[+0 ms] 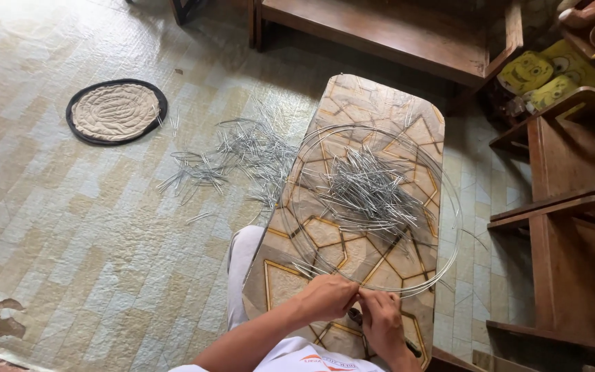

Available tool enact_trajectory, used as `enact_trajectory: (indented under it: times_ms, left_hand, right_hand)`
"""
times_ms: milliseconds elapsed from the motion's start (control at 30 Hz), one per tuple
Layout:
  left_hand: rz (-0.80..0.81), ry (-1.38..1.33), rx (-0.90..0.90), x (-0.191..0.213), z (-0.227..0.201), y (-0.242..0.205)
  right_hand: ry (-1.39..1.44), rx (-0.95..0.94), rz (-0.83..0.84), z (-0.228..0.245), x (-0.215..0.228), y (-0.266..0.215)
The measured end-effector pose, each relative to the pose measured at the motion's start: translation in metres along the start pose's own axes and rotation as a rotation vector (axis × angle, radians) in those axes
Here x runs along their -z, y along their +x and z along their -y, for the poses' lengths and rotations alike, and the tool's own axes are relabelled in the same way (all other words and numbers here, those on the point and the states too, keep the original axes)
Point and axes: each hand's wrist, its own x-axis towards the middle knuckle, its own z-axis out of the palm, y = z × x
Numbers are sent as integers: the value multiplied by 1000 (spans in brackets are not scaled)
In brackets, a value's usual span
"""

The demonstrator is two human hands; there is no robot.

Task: Assembling circular wire frames by binding them together with small wire segments using pliers.

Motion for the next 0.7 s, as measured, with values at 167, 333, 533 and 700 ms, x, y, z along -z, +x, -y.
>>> enact_trajectory:
  times_ms: [167,333,533,700]
  left_hand:
    - [-178,-282,-145,-3,8,1]
    - [-145,-425,-80,18,-6,-6]
    - [68,-53,70,20,2,-3]
    - [57,39,66,29,11,6]
  right_hand:
    - [210,-99,-146,10,7,9]
    - [212,-282,-86,3,2,5]
    - [113,-60,51,-6,13,16]
    - [95,-132,46,-15,7,13]
